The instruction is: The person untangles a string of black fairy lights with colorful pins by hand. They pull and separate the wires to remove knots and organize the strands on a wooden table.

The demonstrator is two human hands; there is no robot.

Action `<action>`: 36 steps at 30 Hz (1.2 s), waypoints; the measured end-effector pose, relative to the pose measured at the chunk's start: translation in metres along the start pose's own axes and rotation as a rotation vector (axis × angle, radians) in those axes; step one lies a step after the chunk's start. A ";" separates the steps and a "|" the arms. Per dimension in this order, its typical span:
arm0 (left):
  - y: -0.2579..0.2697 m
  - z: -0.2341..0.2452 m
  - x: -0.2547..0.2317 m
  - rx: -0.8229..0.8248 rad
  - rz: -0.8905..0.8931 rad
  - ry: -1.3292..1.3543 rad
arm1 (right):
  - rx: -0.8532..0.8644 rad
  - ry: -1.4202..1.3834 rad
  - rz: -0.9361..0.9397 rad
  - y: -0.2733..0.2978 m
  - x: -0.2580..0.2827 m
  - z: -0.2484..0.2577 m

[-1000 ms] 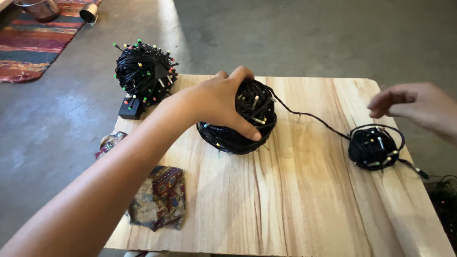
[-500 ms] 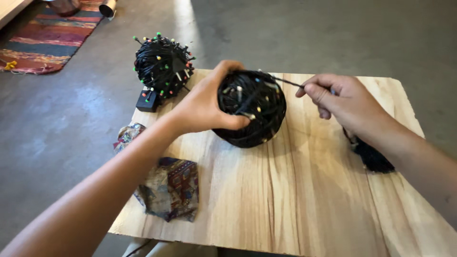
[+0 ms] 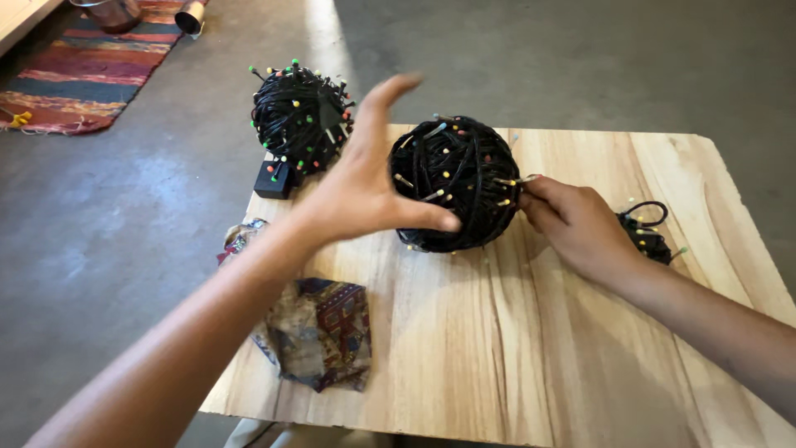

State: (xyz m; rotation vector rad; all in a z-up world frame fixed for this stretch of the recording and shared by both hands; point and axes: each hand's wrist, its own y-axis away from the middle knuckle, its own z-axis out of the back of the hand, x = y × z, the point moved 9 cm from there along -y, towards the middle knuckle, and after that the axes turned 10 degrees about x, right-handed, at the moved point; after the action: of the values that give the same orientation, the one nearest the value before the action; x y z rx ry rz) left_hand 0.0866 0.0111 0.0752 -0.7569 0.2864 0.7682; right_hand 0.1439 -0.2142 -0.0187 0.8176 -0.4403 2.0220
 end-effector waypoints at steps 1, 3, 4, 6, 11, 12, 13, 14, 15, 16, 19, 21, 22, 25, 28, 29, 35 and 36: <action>-0.012 0.002 -0.010 0.100 0.012 -0.148 | -0.010 0.020 0.028 0.001 0.005 0.000; -0.040 -0.012 -0.028 0.297 0.033 -0.447 | -0.034 0.079 0.034 0.004 0.012 0.001; -0.051 -0.028 -0.029 0.426 0.114 -0.539 | -0.047 0.110 0.039 0.006 0.016 0.003; -0.061 -0.051 -0.028 0.621 0.263 -0.665 | -0.042 0.188 0.009 0.010 0.020 0.003; -0.050 -0.055 -0.030 0.603 0.311 -0.661 | -0.009 0.321 -0.053 0.015 0.022 0.003; -0.047 -0.048 -0.031 0.548 0.272 -0.655 | -0.002 0.340 -0.047 0.014 0.024 0.004; -0.042 -0.040 -0.022 0.504 0.344 -0.619 | 0.006 0.360 -0.043 0.014 0.025 0.004; -0.035 -0.032 -0.013 0.459 0.415 -0.581 | 0.014 0.342 -0.106 0.013 0.021 0.007; -0.027 -0.024 -0.003 0.414 0.487 -0.542 | 0.021 0.325 -0.168 0.012 0.016 0.010; -0.020 -0.014 0.003 0.314 0.505 -0.433 | 0.030 0.307 -0.231 0.012 0.011 0.013; -0.001 0.004 0.029 0.040 0.598 -0.150 | 0.048 0.256 -0.279 0.008 0.009 0.018; 0.019 0.003 0.049 -0.112 0.724 -0.012 | 0.043 0.239 -0.170 -0.002 0.020 0.015; 0.027 -0.002 0.055 -0.173 0.768 0.019 | 0.040 0.230 -0.116 -0.006 0.026 0.012; 0.047 -0.023 0.063 -0.374 0.867 0.153 | 0.011 0.156 0.088 -0.014 0.049 0.003; 0.063 -0.042 0.058 -0.571 0.861 0.378 | 0.021 0.169 0.020 -0.020 0.051 -0.007; 0.065 -0.047 0.055 -0.614 0.837 0.458 | 0.025 0.213 0.009 -0.019 0.052 -0.009; 0.047 -0.010 0.003 -0.349 0.590 0.022 | 0.049 0.350 -0.014 -0.010 0.057 -0.011; 0.036 -0.001 -0.021 -0.285 0.397 -0.198 | 0.055 0.368 0.003 -0.010 0.059 -0.011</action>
State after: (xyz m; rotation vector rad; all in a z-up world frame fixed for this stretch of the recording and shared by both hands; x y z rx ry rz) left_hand 0.0459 0.0167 0.0670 -0.8956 0.1491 1.2704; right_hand 0.1247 -0.1671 0.0141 0.4601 -0.1768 2.1364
